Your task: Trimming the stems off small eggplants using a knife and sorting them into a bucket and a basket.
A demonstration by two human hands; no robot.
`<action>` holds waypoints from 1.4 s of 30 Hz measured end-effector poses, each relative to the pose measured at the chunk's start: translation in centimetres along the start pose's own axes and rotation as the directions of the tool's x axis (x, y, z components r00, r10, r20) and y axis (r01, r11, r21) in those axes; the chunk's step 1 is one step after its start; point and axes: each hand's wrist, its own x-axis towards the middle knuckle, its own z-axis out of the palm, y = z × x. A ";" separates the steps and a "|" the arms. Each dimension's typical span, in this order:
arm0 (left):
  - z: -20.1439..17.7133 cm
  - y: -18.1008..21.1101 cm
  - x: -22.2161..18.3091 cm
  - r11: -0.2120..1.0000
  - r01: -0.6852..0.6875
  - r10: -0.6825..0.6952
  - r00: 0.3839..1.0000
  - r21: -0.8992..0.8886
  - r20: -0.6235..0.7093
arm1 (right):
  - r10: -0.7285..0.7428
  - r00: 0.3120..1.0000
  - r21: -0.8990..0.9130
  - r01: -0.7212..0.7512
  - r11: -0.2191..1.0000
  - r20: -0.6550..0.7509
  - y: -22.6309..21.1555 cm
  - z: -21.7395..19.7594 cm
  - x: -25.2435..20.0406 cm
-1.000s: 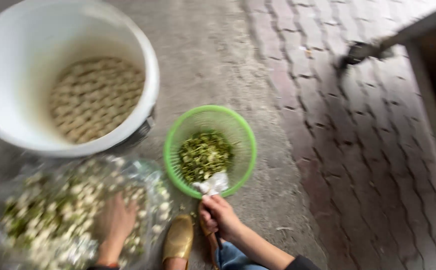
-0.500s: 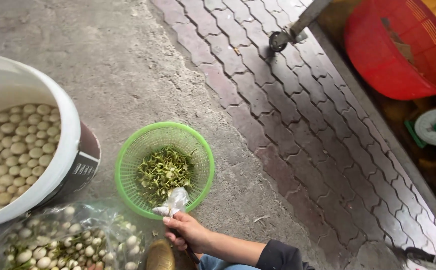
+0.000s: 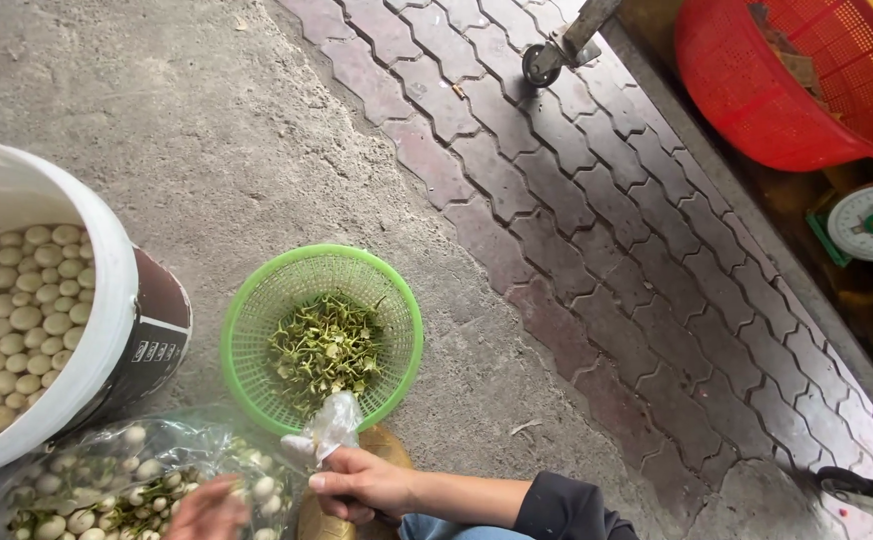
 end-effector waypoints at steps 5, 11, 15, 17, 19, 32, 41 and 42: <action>11.5 1.8 1.4 0.960 0.172 -0.207 0.968 -0.222 -0.145 | 0.029 0.987 -0.144 -0.007 0.990 0.155 -0.5 -0.1 -0.7; 13.4 3.9 0.6 0.959 0.187 -0.228 0.955 -0.211 -0.191 | 0.070 0.988 -0.531 0.014 0.847 0.137 -3.4 0.9 -1.6; 13.9 3.5 0.5 0.953 0.105 -0.153 0.976 -0.283 -0.153 | 0.001 0.988 -0.597 0.092 0.797 0.153 -2.1 -0.5 -1.7; 15.0 4.4 0.2 0.962 0.072 -0.127 0.972 -0.264 -0.198 | 0.004 0.985 -0.580 0.100 0.809 0.175 -1.1 -1.2 -1.5; 16.5 5.7 -0.3 0.948 0.084 -0.133 0.981 -0.306 -0.141 | -0.121 0.984 -0.488 0.169 0.856 0.128 -0.3 -1.8 -1.2; 19.6 9.3 -0.9 0.963 0.094 -0.115 0.991 -0.253 -0.069 | -0.379 0.920 -0.520 0.373 0.769 0.100 -0.2 -0.8 -0.6; 19.5 9.8 -0.2 0.858 0.205 -0.250 0.968 -0.470 -0.033 | -0.045 0.990 -0.173 0.068 0.983 0.134 -0.3 -1.4 -0.8; 19.5 10.2 -0.2 0.862 0.214 -0.239 0.971 -0.461 0.002 | -0.079 0.990 -0.267 0.108 0.958 0.119 -0.6 -1.2 -0.7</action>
